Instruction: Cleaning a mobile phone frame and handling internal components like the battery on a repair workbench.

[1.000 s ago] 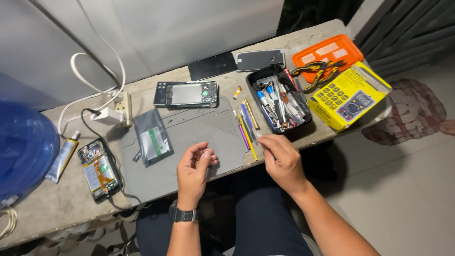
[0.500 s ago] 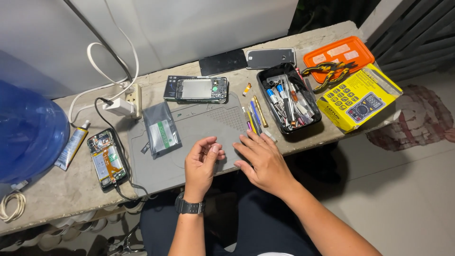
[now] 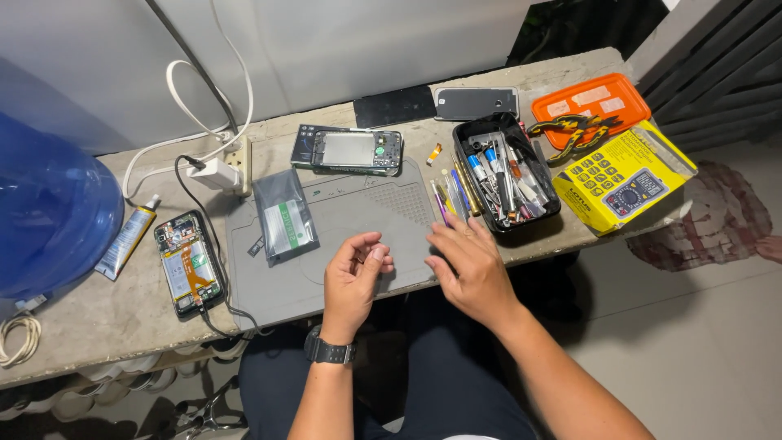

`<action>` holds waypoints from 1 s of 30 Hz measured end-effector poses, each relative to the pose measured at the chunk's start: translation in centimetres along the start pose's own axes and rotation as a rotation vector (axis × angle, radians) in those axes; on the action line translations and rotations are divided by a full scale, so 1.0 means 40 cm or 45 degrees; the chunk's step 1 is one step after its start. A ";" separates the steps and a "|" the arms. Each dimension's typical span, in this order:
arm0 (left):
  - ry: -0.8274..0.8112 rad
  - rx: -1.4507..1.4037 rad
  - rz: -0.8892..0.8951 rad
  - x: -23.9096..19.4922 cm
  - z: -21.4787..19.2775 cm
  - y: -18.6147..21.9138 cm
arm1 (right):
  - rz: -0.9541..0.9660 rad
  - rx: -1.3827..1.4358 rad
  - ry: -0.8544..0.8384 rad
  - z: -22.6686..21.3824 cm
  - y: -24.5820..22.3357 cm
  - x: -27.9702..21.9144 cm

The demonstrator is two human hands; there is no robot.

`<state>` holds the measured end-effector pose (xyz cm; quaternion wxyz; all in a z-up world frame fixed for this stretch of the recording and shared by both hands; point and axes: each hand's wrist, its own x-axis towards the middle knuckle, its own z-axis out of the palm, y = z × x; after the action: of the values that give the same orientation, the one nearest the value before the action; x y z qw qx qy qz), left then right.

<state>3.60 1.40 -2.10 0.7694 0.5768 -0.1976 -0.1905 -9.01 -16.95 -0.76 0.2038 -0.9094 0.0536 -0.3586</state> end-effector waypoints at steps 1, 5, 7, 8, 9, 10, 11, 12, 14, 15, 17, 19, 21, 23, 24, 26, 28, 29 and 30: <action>-0.002 -0.002 -0.003 -0.001 -0.001 0.000 | 0.002 -0.003 -0.001 0.002 -0.013 -0.011; 0.000 0.009 0.004 0.001 0.000 0.002 | -0.066 0.118 0.129 0.006 -0.055 -0.043; 0.000 0.019 0.004 0.001 0.000 0.002 | -0.091 0.181 0.163 0.009 -0.074 -0.058; 0.001 0.021 0.004 0.000 -0.001 0.001 | -0.080 0.224 0.157 0.013 -0.083 -0.066; 0.001 0.022 0.007 0.001 0.000 0.001 | -0.071 0.267 0.153 0.016 -0.091 -0.073; 0.000 0.021 0.007 0.003 -0.001 0.000 | -0.071 0.266 0.154 0.031 -0.092 -0.081; 0.001 0.019 0.007 0.002 -0.001 -0.001 | -0.059 0.312 0.164 0.044 -0.094 -0.090; 0.002 0.017 0.006 0.001 -0.001 -0.002 | -0.048 0.359 0.175 0.058 -0.095 -0.099; 0.001 0.011 0.008 0.001 -0.001 -0.001 | -0.086 0.338 0.225 0.085 -0.081 -0.111; 0.001 0.009 0.013 0.002 -0.001 0.000 | -0.126 0.320 0.278 0.098 -0.074 -0.116; 0.000 0.007 0.010 -0.001 0.003 0.006 | -0.140 0.317 0.313 0.097 -0.082 -0.110; 0.002 0.008 0.008 -0.002 0.003 0.008 | -0.155 0.317 0.349 0.098 -0.088 -0.107; -0.001 0.026 0.019 -0.002 0.002 0.005 | -0.152 0.307 0.364 0.101 -0.090 -0.105; 0.003 0.019 0.023 -0.004 0.003 0.005 | -0.157 0.300 0.365 0.106 -0.086 -0.111; 0.005 0.013 0.025 -0.005 0.002 0.005 | -0.159 0.293 0.367 0.108 -0.085 -0.113; 0.009 0.008 0.029 -0.005 0.001 0.000 | -0.160 0.283 0.365 0.110 -0.085 -0.116; 0.014 0.004 0.032 -0.006 0.000 -0.003 | -0.161 0.276 0.362 0.110 -0.088 -0.116; 0.008 -0.001 0.032 -0.006 -0.001 -0.005 | -0.161 0.273 0.367 0.110 -0.090 -0.115; 0.001 -0.005 0.032 -0.006 -0.003 -0.006 | -0.162 0.271 0.372 0.111 -0.092 -0.114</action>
<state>3.46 1.54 -2.39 0.7728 0.5730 -0.2041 -0.1809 -9.56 -11.01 -5.06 0.2657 -0.8225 -0.0131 -0.5027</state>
